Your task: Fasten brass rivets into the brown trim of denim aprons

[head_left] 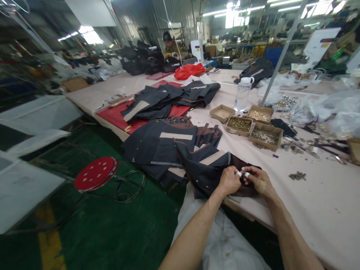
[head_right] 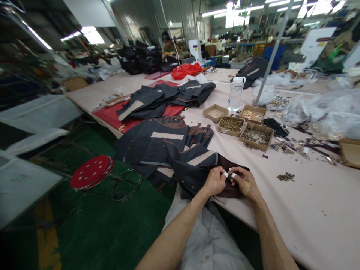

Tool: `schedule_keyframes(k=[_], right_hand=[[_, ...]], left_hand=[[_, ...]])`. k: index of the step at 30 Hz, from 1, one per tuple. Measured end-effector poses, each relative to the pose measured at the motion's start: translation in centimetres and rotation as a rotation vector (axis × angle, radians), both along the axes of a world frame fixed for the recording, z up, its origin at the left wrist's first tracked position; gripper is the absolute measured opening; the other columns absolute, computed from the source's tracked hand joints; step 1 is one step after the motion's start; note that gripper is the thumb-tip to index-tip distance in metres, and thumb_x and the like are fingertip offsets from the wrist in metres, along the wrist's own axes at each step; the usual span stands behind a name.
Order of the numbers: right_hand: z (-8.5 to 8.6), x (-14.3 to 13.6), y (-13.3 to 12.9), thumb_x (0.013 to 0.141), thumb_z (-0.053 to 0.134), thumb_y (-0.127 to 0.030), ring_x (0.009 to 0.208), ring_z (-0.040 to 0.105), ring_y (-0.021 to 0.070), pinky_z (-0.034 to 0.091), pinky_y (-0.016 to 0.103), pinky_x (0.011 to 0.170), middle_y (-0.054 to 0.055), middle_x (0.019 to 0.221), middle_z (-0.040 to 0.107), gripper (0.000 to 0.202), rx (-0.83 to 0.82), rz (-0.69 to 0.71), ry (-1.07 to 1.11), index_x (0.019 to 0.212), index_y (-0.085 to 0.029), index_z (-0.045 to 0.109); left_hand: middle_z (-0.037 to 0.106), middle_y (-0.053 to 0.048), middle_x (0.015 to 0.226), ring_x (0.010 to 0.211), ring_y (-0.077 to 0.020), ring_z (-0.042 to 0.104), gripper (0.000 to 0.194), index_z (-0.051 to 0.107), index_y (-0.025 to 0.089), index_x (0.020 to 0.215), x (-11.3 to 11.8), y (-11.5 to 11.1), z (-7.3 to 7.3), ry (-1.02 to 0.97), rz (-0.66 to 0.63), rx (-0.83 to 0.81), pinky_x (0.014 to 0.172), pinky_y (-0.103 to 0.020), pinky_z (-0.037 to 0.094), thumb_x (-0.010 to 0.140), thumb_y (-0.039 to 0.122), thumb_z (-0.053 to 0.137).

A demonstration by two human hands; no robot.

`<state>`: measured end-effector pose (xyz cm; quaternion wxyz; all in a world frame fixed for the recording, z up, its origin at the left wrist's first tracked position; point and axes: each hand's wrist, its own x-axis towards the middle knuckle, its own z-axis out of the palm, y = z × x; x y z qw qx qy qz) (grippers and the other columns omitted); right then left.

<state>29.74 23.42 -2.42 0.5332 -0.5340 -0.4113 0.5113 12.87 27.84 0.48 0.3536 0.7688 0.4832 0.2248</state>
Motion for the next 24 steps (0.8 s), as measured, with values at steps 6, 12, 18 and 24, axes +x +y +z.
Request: schedule_keyframes(k=[6, 12, 18, 24], right_hand=[[-1.2, -0.9, -1.8, 0.078, 0.072, -0.046, 0.057, 0.058, 0.0148, 0.049, 0.026, 0.050, 0.004, 0.079, 0.070, 0.038, 0.038, -0.218, -0.272, 0.103, -0.018, 0.069], [-0.8, -1.7, -2.4, 0.082, 0.068, -0.043, 0.068, 0.061, 0.0190, 0.050, 0.030, 0.062, 0.005, 0.084, 0.071, 0.027, 0.098, -0.198, -0.536, 0.095, -0.019, 0.071], [0.2, -2.1, -2.4, 0.083, 0.066, -0.045, 0.060, 0.058, 0.0176, 0.047, 0.028, 0.056, 0.005, 0.076, 0.069, 0.029, 0.051, -0.230, -0.608, 0.093, -0.018, 0.070], [0.3, -3.3, -2.8, 0.085, 0.061, -0.049, 0.068, 0.064, 0.0204, 0.053, 0.030, 0.066, 0.007, 0.081, 0.072, 0.034, 0.111, -0.231, -0.728, 0.092, -0.018, 0.070]], left_hand=[[0.071, -0.008, 0.082, 0.076, -0.0210, 0.064, 0.016, 0.066, 0.017, 0.089, 0.0, -0.7, -1.4, -0.003, 0.041, 0.088, 0.073, -0.031, 0.048, 0.086, 0.018, 0.051], [0.070, -0.008, 0.084, 0.079, -0.0220, 0.065, 0.016, 0.065, 0.017, 0.093, 0.0, -0.8, -2.2, -0.001, 0.040, 0.116, 0.075, -0.032, 0.048, 0.087, 0.021, 0.051], [0.068, -0.008, 0.087, 0.080, -0.0212, 0.063, 0.013, 0.062, 0.018, 0.091, 0.2, -0.9, -2.5, -0.013, 0.045, 0.151, 0.077, -0.032, 0.048, 0.088, 0.020, 0.049], [0.066, -0.013, 0.094, 0.090, -0.0257, 0.063, 0.019, 0.061, 0.017, 0.098, -0.5, -2.6, -2.9, 0.017, 0.099, 0.244, 0.084, -0.038, 0.050, 0.090, 0.020, 0.045]])
